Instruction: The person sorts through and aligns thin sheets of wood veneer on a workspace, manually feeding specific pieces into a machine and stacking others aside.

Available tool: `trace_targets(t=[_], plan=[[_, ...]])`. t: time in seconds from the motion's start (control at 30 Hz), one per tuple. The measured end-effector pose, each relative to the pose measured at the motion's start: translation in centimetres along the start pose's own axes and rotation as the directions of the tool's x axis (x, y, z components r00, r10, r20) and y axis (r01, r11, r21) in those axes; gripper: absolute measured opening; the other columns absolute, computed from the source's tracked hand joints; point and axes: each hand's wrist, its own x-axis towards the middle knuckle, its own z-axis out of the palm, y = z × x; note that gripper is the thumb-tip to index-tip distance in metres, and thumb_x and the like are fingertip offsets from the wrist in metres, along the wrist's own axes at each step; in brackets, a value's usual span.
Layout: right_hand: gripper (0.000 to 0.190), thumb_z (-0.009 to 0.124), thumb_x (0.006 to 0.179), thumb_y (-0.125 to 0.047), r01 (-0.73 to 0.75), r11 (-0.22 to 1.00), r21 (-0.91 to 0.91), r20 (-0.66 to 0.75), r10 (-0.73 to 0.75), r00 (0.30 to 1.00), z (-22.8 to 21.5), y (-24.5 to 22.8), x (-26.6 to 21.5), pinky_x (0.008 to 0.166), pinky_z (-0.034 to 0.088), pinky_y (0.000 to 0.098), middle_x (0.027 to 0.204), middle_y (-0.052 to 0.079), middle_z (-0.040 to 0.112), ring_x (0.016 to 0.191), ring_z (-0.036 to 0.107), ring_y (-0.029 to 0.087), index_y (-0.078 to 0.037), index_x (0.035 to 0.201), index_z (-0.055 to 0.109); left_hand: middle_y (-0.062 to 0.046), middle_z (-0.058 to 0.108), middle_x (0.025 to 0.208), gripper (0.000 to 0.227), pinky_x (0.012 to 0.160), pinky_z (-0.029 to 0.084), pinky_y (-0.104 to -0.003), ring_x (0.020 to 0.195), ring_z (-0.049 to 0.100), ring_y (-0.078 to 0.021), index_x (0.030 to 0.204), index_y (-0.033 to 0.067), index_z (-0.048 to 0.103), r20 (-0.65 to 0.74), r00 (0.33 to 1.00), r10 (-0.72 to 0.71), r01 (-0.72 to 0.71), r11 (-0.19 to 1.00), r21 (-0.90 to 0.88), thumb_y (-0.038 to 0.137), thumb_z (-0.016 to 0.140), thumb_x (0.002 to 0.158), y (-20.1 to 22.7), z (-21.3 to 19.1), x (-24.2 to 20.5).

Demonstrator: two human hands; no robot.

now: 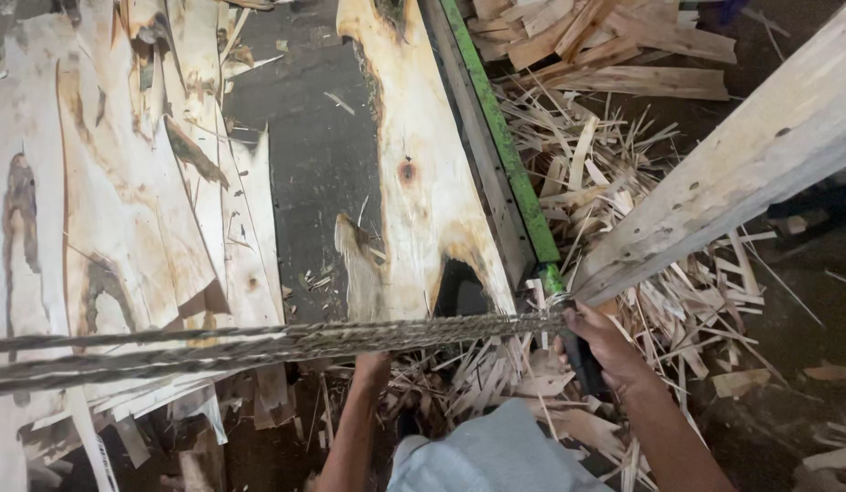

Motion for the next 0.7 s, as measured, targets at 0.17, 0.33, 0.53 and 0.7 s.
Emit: trace_targets(t=[0.17,0.33,0.53,0.7], plan=[[0.103,0.081,0.072,-0.034,0.06,0.986,-0.158,0.02,-0.058,0.998,2.6,-3.6,-2.4,0.052,0.058,0.0328,0.083,0.008,0.066,0.065,0.066,0.016,-0.009,0.157,0.028,-0.006,0.072,0.112,0.031,0.092,0.048,-0.033,0.107,0.063,-0.0149,0.107,0.0035,0.078,0.111,0.981,-0.161,0.182,0.959,-0.219,0.03,0.067,0.096,3.3,0.7,3.5],[0.091,0.085,0.069,-0.02,0.166,0.933,-0.319,0.063,-0.154,0.986,4.0,-4.9,-2.5,0.044,0.051,0.0325,0.078,0.012,0.072,0.054,0.063,0.018,0.001,0.147,0.041,-0.019,0.077,0.115,0.032,0.095,0.056,-0.034,0.106,0.073,-0.0254,0.11,-0.0035,0.076,0.079,0.969,-0.236,0.249,0.921,-0.3,0.022,0.072,0.091,4.3,1.7,9.2],[0.083,0.07,0.075,-0.003,0.016,0.7,-0.714,-0.137,-0.163,0.977,3.4,-1.0,-0.5,0.054,0.056,0.036,0.08,0.016,0.073,0.061,0.068,0.024,-0.009,0.152,0.039,-0.023,0.073,0.111,0.035,0.086,0.062,-0.036,0.095,0.073,-0.0268,0.111,-0.0191,0.065,0.071,0.974,-0.215,0.214,0.765,-0.607,0.005,0.075,0.087,0.0,3.4,13.8],[0.074,0.08,0.069,-0.009,0.27,0.451,-0.85,0.039,-0.458,0.888,2.6,2.0,1.7,0.08,0.055,0.0417,0.11,0.021,0.064,0.091,0.069,0.034,-0.002,0.136,0.048,-0.021,0.069,0.102,0.034,0.078,0.066,-0.038,0.085,0.068,-0.0269,0.113,-0.021,0.061,0.037,0.978,-0.206,0.178,0.729,-0.661,-0.001,0.075,0.089,0.5,3.7,13.1]])
